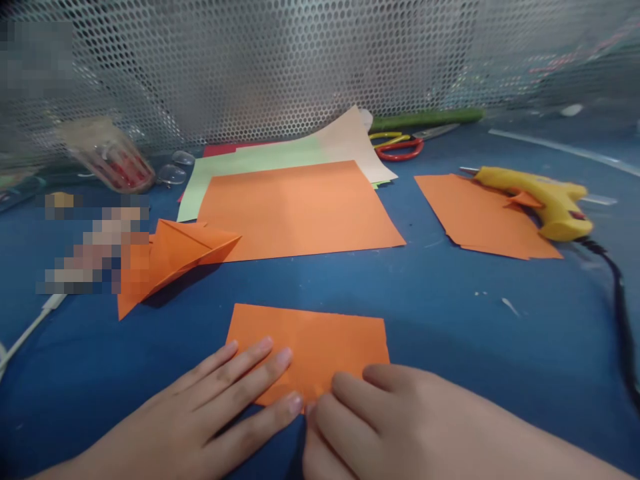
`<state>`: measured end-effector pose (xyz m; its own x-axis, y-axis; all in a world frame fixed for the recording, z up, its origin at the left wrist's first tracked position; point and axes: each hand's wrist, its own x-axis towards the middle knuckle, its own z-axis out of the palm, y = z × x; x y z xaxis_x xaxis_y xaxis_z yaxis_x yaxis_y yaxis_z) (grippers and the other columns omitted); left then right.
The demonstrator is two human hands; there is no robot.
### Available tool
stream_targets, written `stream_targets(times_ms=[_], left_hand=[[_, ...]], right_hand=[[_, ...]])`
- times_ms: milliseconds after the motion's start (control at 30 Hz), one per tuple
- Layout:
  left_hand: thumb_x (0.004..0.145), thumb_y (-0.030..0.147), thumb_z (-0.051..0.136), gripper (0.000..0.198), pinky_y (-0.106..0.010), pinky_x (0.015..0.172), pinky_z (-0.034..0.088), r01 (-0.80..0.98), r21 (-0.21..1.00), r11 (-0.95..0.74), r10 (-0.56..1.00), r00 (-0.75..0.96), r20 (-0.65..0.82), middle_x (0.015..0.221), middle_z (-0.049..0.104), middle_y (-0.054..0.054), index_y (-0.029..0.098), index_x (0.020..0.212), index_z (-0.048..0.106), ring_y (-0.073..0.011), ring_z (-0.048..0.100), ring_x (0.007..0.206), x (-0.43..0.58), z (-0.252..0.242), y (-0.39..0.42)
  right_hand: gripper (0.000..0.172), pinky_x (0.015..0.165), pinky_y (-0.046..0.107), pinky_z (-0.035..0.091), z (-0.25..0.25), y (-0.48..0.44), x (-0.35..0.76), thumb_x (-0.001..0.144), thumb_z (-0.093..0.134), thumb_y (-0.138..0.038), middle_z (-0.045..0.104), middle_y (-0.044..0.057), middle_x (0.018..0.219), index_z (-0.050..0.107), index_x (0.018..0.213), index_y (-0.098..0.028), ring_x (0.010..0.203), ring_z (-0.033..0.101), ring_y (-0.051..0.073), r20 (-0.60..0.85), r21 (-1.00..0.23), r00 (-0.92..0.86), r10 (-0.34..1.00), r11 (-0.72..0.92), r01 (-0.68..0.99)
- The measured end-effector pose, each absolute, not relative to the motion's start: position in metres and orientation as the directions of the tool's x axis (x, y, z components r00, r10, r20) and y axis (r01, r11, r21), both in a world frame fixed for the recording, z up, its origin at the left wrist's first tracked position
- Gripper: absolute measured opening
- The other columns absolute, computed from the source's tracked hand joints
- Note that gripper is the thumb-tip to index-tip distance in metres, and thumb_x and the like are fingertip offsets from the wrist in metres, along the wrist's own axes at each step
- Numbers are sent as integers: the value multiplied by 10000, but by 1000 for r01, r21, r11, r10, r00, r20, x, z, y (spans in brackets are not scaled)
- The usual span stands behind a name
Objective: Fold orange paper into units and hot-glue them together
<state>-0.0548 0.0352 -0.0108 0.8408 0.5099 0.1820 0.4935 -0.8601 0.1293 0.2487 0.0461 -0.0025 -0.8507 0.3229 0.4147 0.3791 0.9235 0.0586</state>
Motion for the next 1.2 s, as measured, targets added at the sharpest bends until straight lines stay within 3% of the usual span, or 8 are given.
stream_targets(times_ms=[200, 400, 500, 667, 800, 1000, 1133, 1200], left_hand=[[1225, 323, 519, 542, -435, 1331, 459, 479, 137, -867, 497, 850, 176, 1814, 470, -71, 277, 1764, 477, -278, 481, 1675, -57, -15, 34], [1254, 219, 385, 463, -387, 1358, 397, 435, 173, -884, 459, 877, 143, 1748, 565, -57, 222, 1673, 582, -230, 556, 1620, -58, 12, 49], [1271, 488, 378, 552, -331, 1354, 393, 425, 269, -865, 466, 877, 114, 1663, 666, -95, 126, 1580, 657, -228, 622, 1565, -59, 37, 61], [1230, 264, 478, 377, -242, 1227, 553, 514, 431, -742, 619, 772, 144, 1448, 829, -27, 252, 1573, 633, -172, 804, 1312, -64, 49, 66], [1148, 164, 578, 562, -202, 1095, 642, 536, 527, -660, 734, 611, 298, 1415, 835, 62, 418, 1640, 481, -146, 868, 1118, -66, 42, 65], [1061, 78, 615, 345, -171, 922, 690, 485, 692, -534, 845, 292, 448, 1151, 848, 123, 379, 1215, 686, -105, 858, 938, -54, 38, 72], [980, 117, 660, 220, -103, 653, 637, 451, 803, -390, 920, 171, 351, 819, 795, 116, 308, 909, 741, -78, 768, 662, -48, 49, 80], [939, 179, 711, 188, -117, 641, 648, 416, 866, -279, 960, 125, 249, 762, 808, 87, 297, 816, 790, -104, 788, 660, -46, 53, 85]], right_hand=[[186, 636, 359, 318, -5, 44, 237, 1132, 525, -200, 635, -3, 782, 622, 978, -240, 679, 509, 182, 341, -134, -819, 462, 886, 444], [318, 595, 320, 384, 14, 56, 231, 1100, 360, -50, 673, -20, 806, 617, 1084, -237, 661, 568, 174, 314, -213, -829, 462, 886, 413], [293, 573, 327, 399, 13, 57, 232, 1102, 398, -62, 691, -3, 815, 646, 1112, -218, 640, 583, 177, 332, -197, -813, 479, 878, 436], [184, 654, 347, 490, 12, 64, 242, 1089, 554, -116, 757, 28, 847, 702, 1117, -222, 688, 656, 192, 432, -125, -810, 397, 916, 382], [168, 604, 271, 520, 23, 79, 251, 1140, 568, -176, 757, -32, 803, 689, 1163, -290, 641, 699, 141, 485, -390, -686, 542, 836, 385], [169, 581, 203, 550, 46, 104, 253, 1159, 670, -415, 855, -29, 883, 804, 1147, -313, 666, 763, 106, 433, -573, -601, 671, 720, 391], [529, 565, 222, 542, 52, 114, 249, 1123, 636, -656, 768, 5, 692, 793, 819, -251, 608, 704, 116, 363, -710, -511, 779, 587, 390], [629, 485, 252, 470, 50, 119, 247, 1086, 626, -749, 710, 17, 635, 754, 752, -231, 546, 616, 125, 337, -729, -435, 835, 524, 441]])
